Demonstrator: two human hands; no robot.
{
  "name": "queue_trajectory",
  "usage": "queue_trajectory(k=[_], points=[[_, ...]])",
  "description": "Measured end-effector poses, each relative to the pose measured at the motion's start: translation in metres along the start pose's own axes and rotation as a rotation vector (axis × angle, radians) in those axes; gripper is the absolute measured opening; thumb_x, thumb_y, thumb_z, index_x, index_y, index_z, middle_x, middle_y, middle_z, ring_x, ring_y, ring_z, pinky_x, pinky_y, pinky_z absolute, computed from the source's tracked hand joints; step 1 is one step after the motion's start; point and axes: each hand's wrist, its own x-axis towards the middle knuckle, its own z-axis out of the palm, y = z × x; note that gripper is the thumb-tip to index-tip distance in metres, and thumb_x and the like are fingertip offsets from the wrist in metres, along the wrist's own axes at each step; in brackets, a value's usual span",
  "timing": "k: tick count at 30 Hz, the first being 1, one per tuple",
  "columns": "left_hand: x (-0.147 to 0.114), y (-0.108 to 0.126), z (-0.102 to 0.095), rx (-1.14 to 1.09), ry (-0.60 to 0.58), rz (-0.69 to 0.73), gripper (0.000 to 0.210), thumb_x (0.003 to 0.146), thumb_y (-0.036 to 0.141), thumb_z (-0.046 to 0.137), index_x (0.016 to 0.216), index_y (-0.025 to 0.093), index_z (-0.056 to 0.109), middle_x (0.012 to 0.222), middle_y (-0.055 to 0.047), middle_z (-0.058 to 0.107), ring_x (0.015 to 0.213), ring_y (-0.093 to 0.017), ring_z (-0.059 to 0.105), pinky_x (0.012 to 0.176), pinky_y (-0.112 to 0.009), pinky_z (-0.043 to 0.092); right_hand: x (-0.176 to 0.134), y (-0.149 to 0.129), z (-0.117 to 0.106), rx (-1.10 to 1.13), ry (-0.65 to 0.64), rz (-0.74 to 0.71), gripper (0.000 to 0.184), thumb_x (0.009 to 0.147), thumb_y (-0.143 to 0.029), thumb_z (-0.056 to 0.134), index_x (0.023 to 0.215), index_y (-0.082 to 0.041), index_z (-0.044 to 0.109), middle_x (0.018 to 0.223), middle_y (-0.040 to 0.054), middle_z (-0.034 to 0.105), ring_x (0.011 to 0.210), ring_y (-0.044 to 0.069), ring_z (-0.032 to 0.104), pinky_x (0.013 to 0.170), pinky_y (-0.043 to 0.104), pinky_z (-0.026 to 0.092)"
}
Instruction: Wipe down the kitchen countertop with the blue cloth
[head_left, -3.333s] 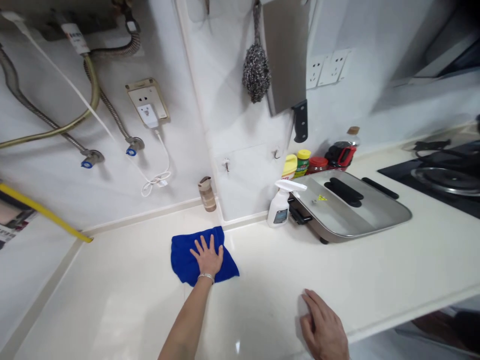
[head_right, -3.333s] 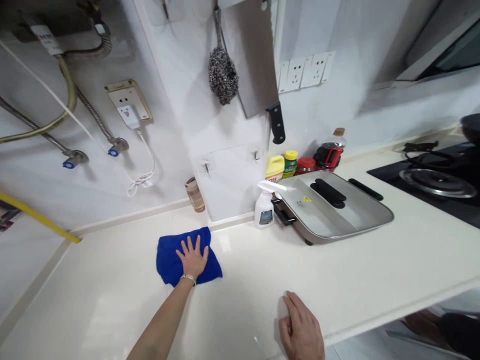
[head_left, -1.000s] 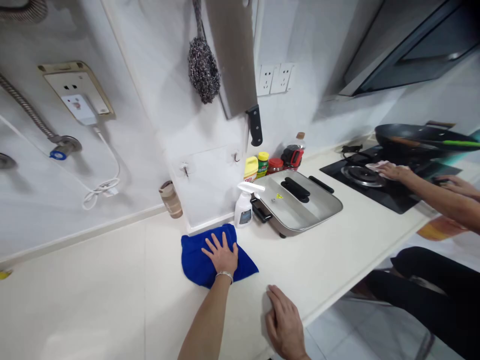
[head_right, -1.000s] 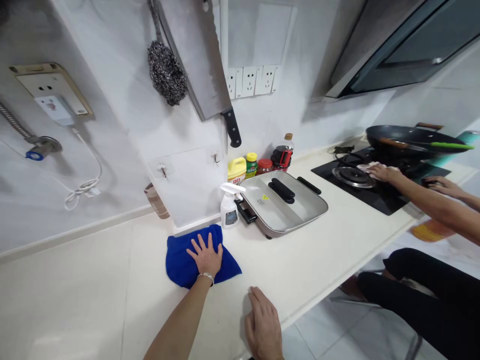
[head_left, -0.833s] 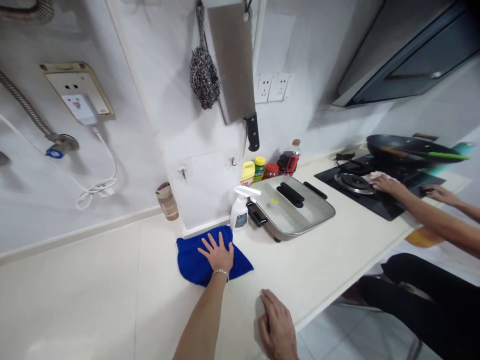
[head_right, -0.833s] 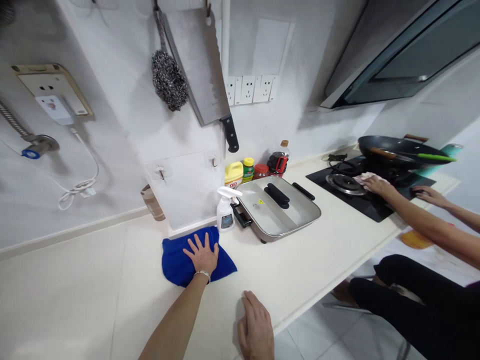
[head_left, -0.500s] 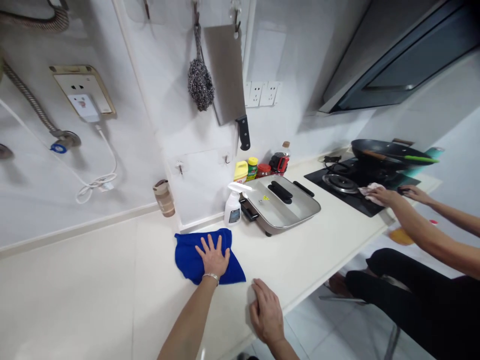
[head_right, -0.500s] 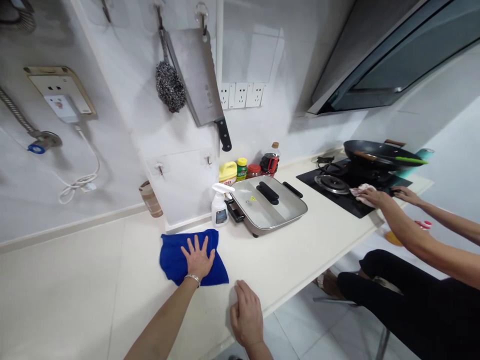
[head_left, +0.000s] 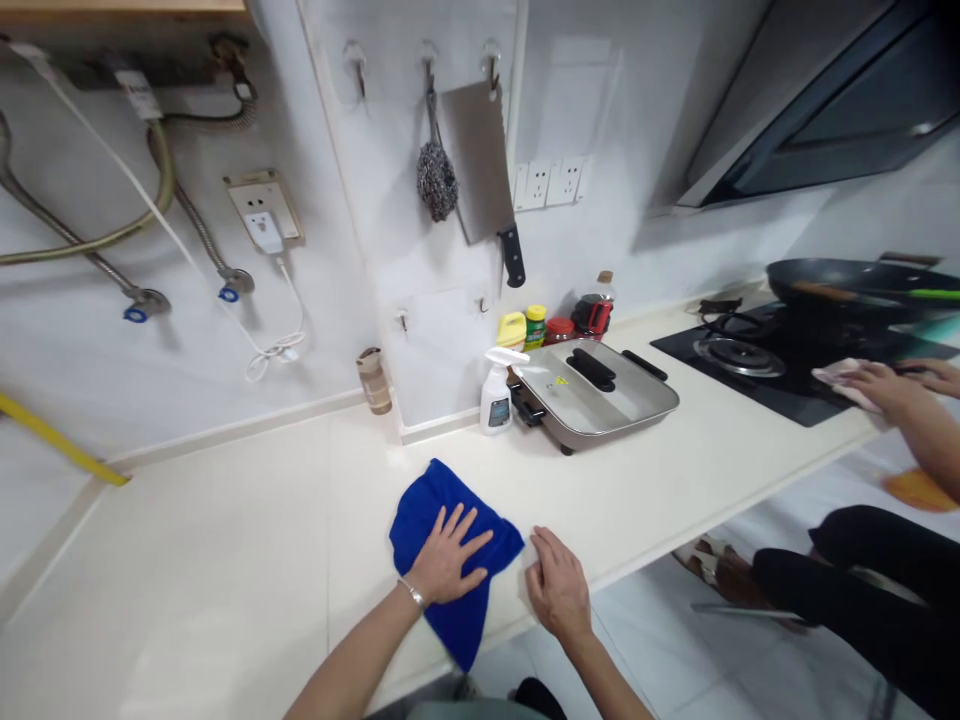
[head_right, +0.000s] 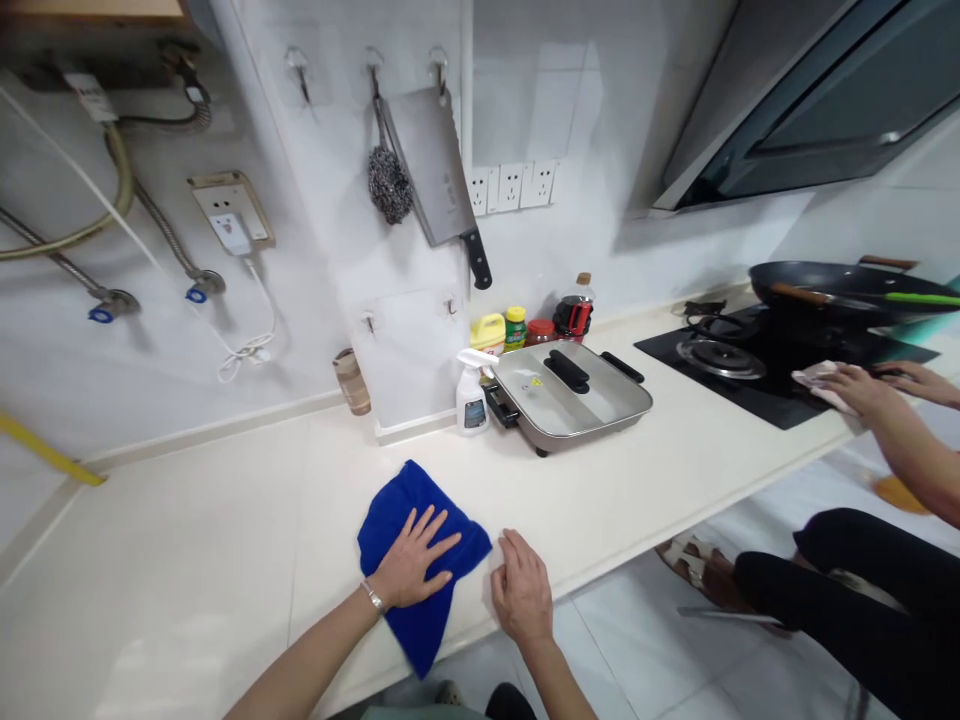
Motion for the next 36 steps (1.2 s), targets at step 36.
queue_trajectory(k=[36], points=[[0.019,0.072,0.035,-0.243,0.116,-0.087,0.068,0.088,0.053,0.058,0.150,0.030,0.040,0.166,-0.012,0.006,0.151,-0.041,0.005,0.120,-0.069,0.015,-0.006,0.005,0.003,0.062,-0.004,0.037,0.042,0.096,-0.032,0.035,0.132,-0.019,0.052,0.133,0.0133,0.059,0.123,0.028,0.053,0.104,0.049,0.043]])
